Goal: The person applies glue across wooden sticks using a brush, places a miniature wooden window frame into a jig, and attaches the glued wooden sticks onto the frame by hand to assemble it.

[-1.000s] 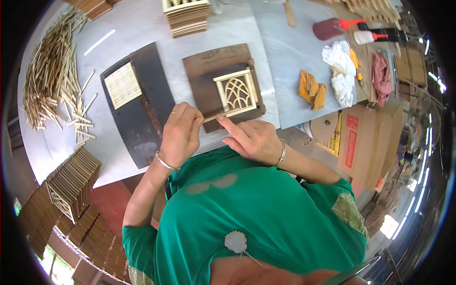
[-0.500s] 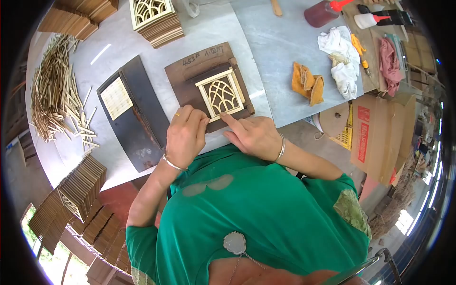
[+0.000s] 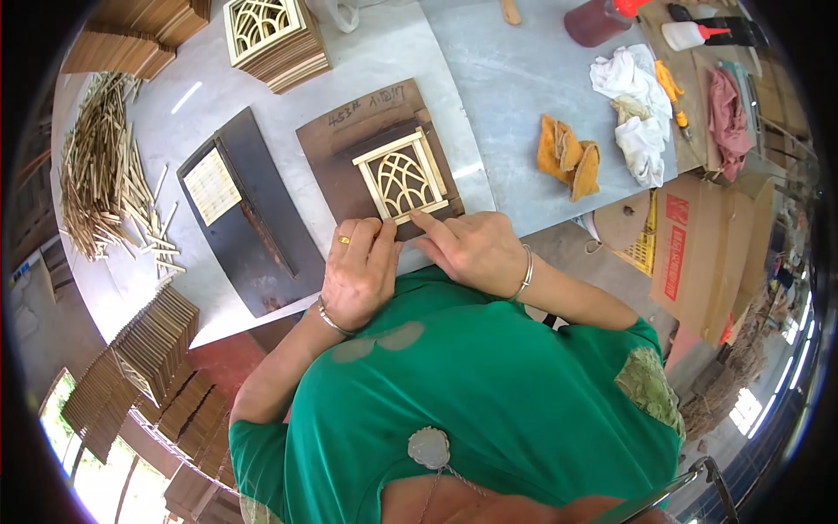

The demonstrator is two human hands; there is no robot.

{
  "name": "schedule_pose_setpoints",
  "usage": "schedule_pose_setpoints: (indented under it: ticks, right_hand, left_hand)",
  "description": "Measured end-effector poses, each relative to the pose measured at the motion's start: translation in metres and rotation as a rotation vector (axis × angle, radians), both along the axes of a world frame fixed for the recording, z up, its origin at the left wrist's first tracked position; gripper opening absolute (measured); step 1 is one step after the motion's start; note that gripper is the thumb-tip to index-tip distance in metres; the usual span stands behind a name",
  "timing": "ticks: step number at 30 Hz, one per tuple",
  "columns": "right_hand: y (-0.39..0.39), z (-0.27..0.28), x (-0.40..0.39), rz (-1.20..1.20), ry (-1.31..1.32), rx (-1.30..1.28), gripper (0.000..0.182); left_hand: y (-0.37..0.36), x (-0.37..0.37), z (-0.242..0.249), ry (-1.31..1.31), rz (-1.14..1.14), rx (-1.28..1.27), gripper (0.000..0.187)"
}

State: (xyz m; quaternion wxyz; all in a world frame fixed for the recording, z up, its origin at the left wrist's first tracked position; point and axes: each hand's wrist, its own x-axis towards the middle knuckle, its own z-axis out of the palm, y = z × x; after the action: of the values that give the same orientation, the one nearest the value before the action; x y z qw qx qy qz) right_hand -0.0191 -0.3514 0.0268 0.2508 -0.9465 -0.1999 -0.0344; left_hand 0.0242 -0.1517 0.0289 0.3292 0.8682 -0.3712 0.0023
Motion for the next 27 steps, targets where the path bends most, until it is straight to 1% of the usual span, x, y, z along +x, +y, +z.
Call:
schedule_pose_setpoints:
  ticks: [5,7,9,10,12,14,16,20,22,24,26,27]
  right_hand:
    - [-0.002,0.002,0.001,0.009,0.011,-0.009,0.039]
    - [-0.002,0.000,0.001,0.000,0.010,0.031,0.040]
    - [-0.002,-0.001,0.001,-0.002,0.003,0.034,0.040]
    - [-0.002,-0.001,0.000,-0.005,-0.001,0.038,0.040]
    - [-0.002,0.001,0.000,-0.003,0.017,0.038,0.041]
    - [-0.002,0.002,0.000,0.001,0.031,0.040,0.041]
    - [-0.003,0.003,0.001,0.012,0.031,0.052,0.041]
    - [-0.004,0.004,0.007,0.023,0.058,0.077,0.040]
    - [-0.006,0.001,0.016,-0.014,0.024,0.128,0.038]
    - [-0.007,0.003,0.030,-0.024,0.030,0.084,0.035]
    - [-0.009,0.000,0.040,-0.043,-0.019,0.018,0.033]
    - [-0.011,-0.001,0.041,-0.004,-0.036,-0.041,0.038]
  left_hand:
    - [0.000,0.002,0.000,0.004,-0.023,0.014,0.032]
    - [0.004,0.000,0.000,0.111,0.018,0.005,0.029]
    - [0.004,0.002,0.008,0.126,0.090,0.011,0.024]
    - [0.005,0.003,0.010,0.138,0.145,0.059,0.023]
    - [0.006,0.006,0.004,0.109,0.159,0.039,0.024]
    - [0.006,0.003,-0.003,0.145,0.140,0.016,0.024]
    - [0.004,0.002,-0.006,0.170,0.126,-0.060,0.023]
    - [0.005,0.004,-0.005,0.182,0.102,-0.049,0.023]
    - [0.005,0.003,-0.006,0.180,0.105,-0.047,0.023]
    - [0.005,0.002,-0.007,0.182,0.106,-0.048,0.024]
    - [0.006,0.002,-0.008,0.170,0.098,-0.050,0.025]
    - [0.006,0.003,-0.008,0.151,0.082,-0.049,0.026]
